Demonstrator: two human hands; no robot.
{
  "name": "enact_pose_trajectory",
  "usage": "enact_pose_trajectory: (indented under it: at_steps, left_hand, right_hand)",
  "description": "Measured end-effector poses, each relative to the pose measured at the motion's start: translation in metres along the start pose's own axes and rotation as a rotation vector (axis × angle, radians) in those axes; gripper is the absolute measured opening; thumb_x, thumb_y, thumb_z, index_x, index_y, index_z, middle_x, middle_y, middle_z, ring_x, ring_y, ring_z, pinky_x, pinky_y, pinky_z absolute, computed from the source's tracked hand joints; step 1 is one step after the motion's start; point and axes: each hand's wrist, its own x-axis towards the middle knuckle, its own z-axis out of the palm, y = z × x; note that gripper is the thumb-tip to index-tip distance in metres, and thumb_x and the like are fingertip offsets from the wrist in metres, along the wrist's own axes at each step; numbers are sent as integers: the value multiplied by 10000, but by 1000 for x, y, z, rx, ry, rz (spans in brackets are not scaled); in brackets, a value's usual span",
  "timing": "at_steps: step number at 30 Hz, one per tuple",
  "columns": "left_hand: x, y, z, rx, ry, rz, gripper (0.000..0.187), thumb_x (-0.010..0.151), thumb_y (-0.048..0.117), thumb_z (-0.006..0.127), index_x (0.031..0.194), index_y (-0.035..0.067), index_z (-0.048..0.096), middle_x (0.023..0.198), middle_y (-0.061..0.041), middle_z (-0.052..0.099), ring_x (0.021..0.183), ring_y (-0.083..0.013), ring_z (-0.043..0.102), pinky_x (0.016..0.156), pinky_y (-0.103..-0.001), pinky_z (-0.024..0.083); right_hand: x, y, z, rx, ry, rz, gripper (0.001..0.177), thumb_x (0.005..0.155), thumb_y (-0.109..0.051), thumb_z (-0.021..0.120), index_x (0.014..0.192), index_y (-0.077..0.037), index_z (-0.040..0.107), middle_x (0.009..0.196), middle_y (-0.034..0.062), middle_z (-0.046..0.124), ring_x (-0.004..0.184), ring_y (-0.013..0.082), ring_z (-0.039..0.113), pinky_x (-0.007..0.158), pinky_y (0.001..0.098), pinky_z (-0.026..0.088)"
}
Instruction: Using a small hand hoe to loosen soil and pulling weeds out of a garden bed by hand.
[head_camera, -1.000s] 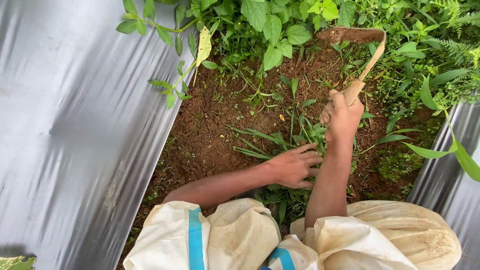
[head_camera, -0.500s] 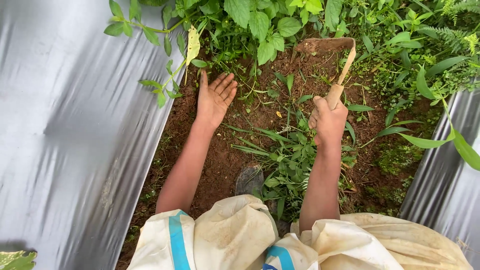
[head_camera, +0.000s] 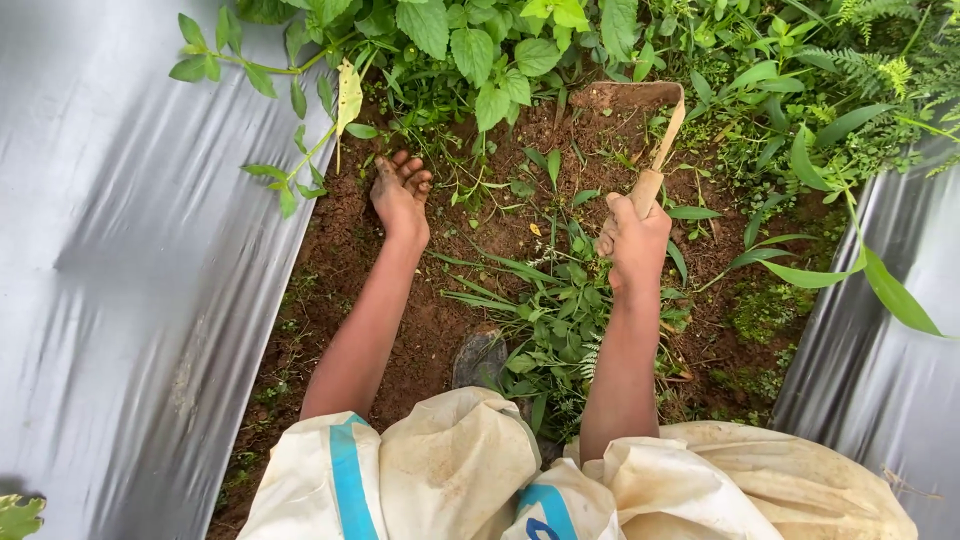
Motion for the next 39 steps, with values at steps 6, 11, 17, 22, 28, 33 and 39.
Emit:
enact_pose_trajectory:
  at_steps: [6, 11, 17, 22, 28, 33, 39]
  left_hand:
    - [27, -19, -1, -166, 73, 81, 364, 1126, 240, 273, 1135, 34, 572, 845, -39, 617, 640, -135, 568, 548, -254, 391]
    - [-8, -19, 7, 49, 2, 214, 317, 1131, 216, 339, 976, 89, 584, 708, -14, 510, 541, -108, 467, 503, -250, 347]
    - [-58, -31, 29, 713, -297, 455, 326, 1122, 151, 403, 888, 114, 627, 682, -20, 615, 533, -105, 514, 522, -206, 429]
    - [-62, -25, 21, 1550, -909, 572, 351, 976, 190, 693, 1319, 135, 639, 1296, -92, 599, 1200, -321, 608, 1021, -520, 497]
    - [-1, -44, -20, 1558, -859, 916, 489, 896, 184, 764, 1361, 190, 614, 1325, -57, 537, 1242, -324, 574, 1030, -503, 489]
    - [13, -25, -5, 1411, -761, 1167, 477, 919, 478, 733, 1312, 220, 651, 1228, -48, 572, 1165, -304, 610, 970, -483, 507]
    - [12, -15, 79, 1527, -1075, 696, 440, 1032, 326, 621, 1455, 213, 578, 1246, -124, 682, 1190, -424, 658, 1094, -598, 445]
  right_hand:
    - [14, 5, -14, 49, 34, 39, 222, 962, -81, 629, 775, -119, 515, 499, 3, 333, 373, 108, 338, 412, 310, 352]
    - [25, 17, -27, 55, 95, 64, 200, 943, -85, 644, 782, -119, 531, 487, 2, 341, 350, 105, 340, 390, 301, 374]
    - [20, 9, -15, -43, 116, 62, 220, 949, -103, 651, 771, -122, 523, 478, 0, 361, 353, 92, 343, 389, 296, 371]
    - [24, 17, 6, -235, 92, 61, 230, 977, -141, 653, 778, -122, 538, 503, -5, 418, 375, 74, 371, 384, 272, 378]
    - [31, 35, 32, -395, 52, 75, 257, 1002, -172, 648, 772, -98, 561, 513, 12, 447, 393, 90, 412, 395, 255, 385]
    - [44, 60, 47, -333, 60, 104, 294, 1007, -192, 662, 756, -88, 550, 502, 23, 431, 381, 104, 401, 389, 277, 379]
    - [55, 66, 48, -256, 116, 180, 284, 1022, -190, 666, 790, -60, 566, 504, 7, 437, 366, 90, 405, 370, 269, 376]
